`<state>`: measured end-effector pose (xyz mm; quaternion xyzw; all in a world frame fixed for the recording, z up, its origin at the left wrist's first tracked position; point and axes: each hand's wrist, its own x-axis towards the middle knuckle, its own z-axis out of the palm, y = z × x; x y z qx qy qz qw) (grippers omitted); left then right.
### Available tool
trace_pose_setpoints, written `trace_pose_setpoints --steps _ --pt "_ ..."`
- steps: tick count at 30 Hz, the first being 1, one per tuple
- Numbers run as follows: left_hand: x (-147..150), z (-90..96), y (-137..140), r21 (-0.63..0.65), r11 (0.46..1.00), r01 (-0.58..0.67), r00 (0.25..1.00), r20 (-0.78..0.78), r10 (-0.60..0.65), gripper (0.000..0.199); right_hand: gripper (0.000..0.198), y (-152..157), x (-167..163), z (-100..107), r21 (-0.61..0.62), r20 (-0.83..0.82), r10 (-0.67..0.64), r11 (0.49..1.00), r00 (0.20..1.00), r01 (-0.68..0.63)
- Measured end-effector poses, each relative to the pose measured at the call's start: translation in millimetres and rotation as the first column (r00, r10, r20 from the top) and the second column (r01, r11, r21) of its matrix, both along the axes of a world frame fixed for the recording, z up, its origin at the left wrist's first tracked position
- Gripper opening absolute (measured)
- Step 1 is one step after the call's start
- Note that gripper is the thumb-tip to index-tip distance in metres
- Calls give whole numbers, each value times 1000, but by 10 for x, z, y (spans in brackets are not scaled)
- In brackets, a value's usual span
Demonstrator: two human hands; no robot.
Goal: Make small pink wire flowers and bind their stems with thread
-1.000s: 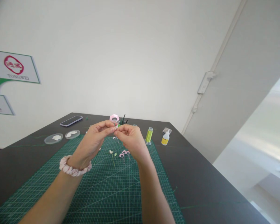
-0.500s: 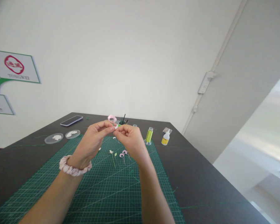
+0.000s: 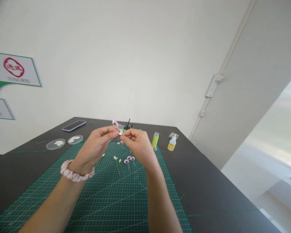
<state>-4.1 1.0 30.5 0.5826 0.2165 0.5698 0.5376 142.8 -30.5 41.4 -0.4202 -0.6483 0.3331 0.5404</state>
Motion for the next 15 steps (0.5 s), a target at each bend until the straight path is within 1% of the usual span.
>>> trace_pose_setpoints --steps 15 --pt "-2 -8 13 -8 1000 22 1000 -7 -22 12 15 23 10 -18 2 -7 11 1000 1000 -11"
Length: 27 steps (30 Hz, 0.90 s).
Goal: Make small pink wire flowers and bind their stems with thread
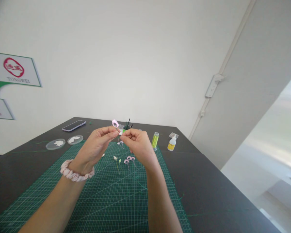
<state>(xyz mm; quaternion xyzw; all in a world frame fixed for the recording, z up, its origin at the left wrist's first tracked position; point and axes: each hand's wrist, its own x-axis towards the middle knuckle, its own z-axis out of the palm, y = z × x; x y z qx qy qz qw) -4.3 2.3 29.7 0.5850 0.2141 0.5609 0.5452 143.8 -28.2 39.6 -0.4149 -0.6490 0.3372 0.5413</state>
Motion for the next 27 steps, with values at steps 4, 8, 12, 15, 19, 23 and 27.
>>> trace_pose_setpoints --steps 4,8,12,15,19,23,27 --pt "-2 -13 6 12 1000 7 1000 -9 -6 11 15 7 8 -6 0 6 -4 1000 1000 4" --pt "-4 -6 4 7 1000 13 1000 -7 -13 11 15 4 11 -4 1 9 -2 1000 1000 2" --pt "-5 4 -1 -7 1000 7 1000 -6 -7 12 15 -11 2 9 1 11 -2 1000 1000 2" --pt "-6 12 -9 -6 1000 12 1000 -8 -12 13 16 -16 -1 12 -2 11 -4 1000 1000 4" --pt "-7 20 -20 6 1000 16 1000 -8 -16 14 16 -12 2 9 -2 9 3 1000 1000 -3" --pt "-9 17 -16 10 1000 22 1000 -12 -22 14 15 -10 5 11 -3 0 8 1000 1000 -8" --pt "-10 5 -2 0 999 32 999 -12 -32 15 15 -7 5 8 -1 -14 13 1000 1000 -13"
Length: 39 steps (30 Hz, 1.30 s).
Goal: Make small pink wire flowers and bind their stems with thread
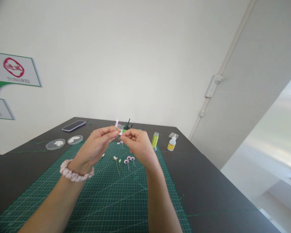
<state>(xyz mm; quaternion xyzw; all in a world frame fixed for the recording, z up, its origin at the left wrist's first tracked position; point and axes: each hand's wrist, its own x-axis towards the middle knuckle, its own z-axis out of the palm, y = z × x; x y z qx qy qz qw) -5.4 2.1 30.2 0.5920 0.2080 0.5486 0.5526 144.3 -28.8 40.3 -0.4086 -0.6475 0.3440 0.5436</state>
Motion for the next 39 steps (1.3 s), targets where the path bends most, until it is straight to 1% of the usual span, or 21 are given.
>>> trace_pose_setpoints --steps 9,23,39 --pt "13 0 5 -14 1000 24 1000 12 -24 14 15 1 -1 0 -3 -6 17 1000 1000 -17" --pt "12 -11 12 24 997 77 996 38 -78 14 16 14 9 -19 -16 -42 65 998 997 -66" --pt "7 -23 10 56 995 87 996 6 -87 15 18 10 5 -9 -20 -67 41 999 997 -42"
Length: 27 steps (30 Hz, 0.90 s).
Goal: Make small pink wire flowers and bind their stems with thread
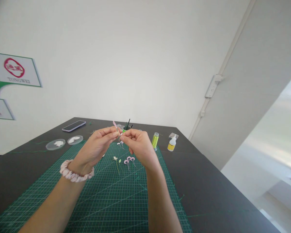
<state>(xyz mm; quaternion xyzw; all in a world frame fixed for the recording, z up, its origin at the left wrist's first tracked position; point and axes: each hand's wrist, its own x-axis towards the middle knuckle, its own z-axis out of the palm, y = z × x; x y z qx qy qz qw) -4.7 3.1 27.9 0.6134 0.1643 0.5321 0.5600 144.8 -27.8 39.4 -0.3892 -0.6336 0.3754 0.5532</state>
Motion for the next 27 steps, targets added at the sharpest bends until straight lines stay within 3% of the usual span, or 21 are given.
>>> trace_pose_setpoints --steps 27 --pt "14 -5 10 -36 993 110 994 35 -108 13 15 18 11 -14 -50 -88 97 994 991 -102"
